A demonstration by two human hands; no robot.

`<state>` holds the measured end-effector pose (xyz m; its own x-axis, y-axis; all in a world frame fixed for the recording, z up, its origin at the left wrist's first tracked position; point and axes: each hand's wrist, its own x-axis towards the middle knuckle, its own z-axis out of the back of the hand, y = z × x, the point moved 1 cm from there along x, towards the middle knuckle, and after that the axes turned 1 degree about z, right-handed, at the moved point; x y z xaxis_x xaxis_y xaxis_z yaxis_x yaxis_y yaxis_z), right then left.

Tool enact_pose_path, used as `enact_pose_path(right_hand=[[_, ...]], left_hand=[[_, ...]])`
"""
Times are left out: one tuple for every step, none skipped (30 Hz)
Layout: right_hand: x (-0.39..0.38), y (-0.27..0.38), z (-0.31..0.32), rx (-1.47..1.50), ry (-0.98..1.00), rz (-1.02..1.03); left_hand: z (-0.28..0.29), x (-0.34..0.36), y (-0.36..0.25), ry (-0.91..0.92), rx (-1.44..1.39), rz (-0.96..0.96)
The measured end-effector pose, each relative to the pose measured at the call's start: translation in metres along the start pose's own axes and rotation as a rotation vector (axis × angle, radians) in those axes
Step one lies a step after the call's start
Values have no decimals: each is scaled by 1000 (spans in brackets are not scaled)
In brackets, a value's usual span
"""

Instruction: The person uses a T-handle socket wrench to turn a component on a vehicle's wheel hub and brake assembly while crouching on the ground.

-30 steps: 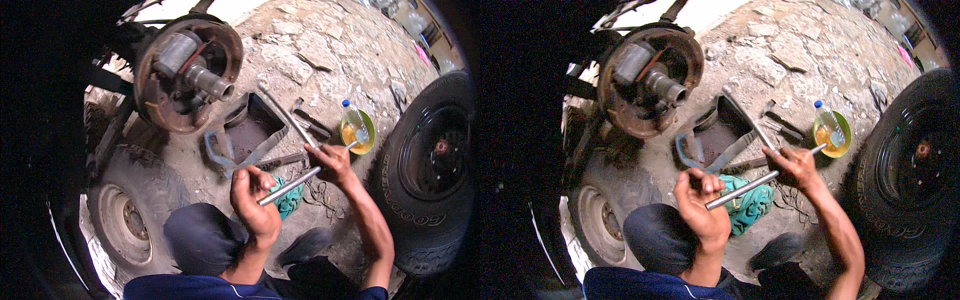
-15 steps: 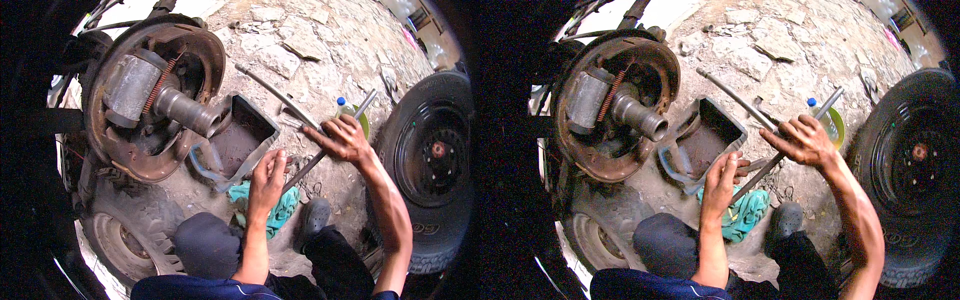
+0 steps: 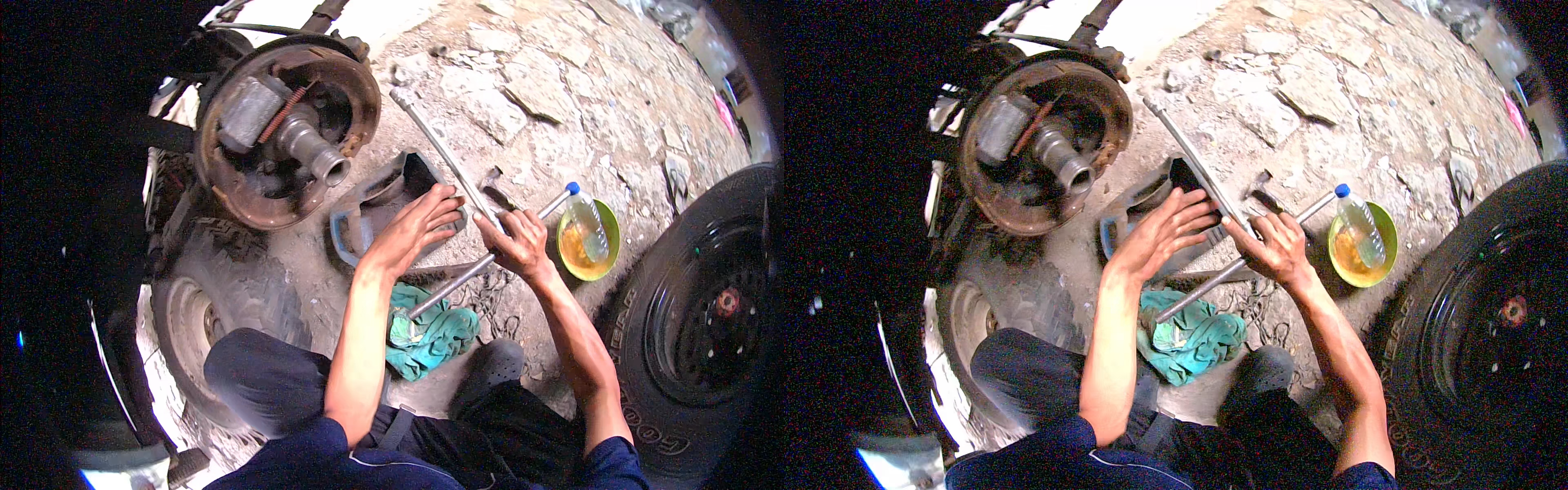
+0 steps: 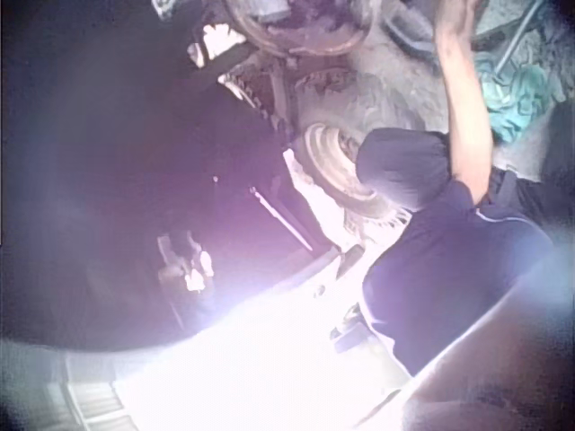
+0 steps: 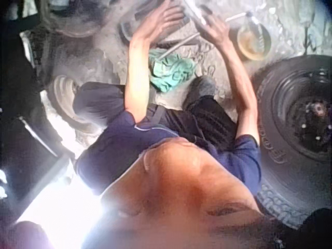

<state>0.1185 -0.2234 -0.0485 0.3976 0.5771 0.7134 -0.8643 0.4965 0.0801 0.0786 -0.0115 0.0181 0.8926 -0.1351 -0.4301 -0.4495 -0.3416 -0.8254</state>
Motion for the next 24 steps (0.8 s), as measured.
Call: enact_pose_path(right_hand=[[-3,1,-1,6,1,3],[-3,3,-1,12,2,11],[0,5,-3,50,-44,35],[-2,6,-4,63,-51,44],[-5,6,-4,71,-43,38],[-7,6,-6,80,-36,32],[-9,4,-7,91,-38,15],[-8,7,-10,105,-44,0],[-6,9,-12,120,-51,-16],[-6,13,-13,133,-60,-17],[-5,17,-13,146,-69,-19],[-3,20,-15,160,-78,-21],[-13,20,-16,164,-26,-21],[-21,15,-17,187,-7,-43],[-31,14,-16,197,4,-39],[-30,17,-14,199,-3,-43],[-27,17,-14,189,11,-18],[-23,15,-15,178,25,5],[-18,14,-11,167,53,29],[-10,12,-8,176,31,45],[-5,12,-4,172,35,53],[2,11,0,167,31,61],[11,12,6,186,18,48],[17,13,9,174,19,54]], left_hand=[[-8,6,-5,20,1,-13],[-11,10,-8,22,27,-34],[-9,15,-8,24,54,-55],[-8,22,-5,34,80,-69],[-11,26,-3,2,92,-58],[-14,28,1,-39,104,-71],[-17,29,7,-75,109,-80],[-17,28,12,-115,118,-91],[-18,29,17,-164,141,-131],[-21,27,19,-206,175,-128],[-19,28,20,-217,208,-138],[-17,30,18,-228,240,-148],[-23,28,19,-240,289,-167],[-30,26,19,-251,338,-185],[-32,25,30,-263,384,-227],[-29,23,31,-283,376,-225],[-26,20,32,-300,369,-223],[-23,18,33,-316,362,-220],[-21,15,32,-326,356,-231],[-19,14,27,-314,338,-252],[-19,12,25,-301,285,-261],[-19,10,19,-288,238,-276],[-21,7,11,-281,207,-301],[-20,5,7,-282,196,-290]])
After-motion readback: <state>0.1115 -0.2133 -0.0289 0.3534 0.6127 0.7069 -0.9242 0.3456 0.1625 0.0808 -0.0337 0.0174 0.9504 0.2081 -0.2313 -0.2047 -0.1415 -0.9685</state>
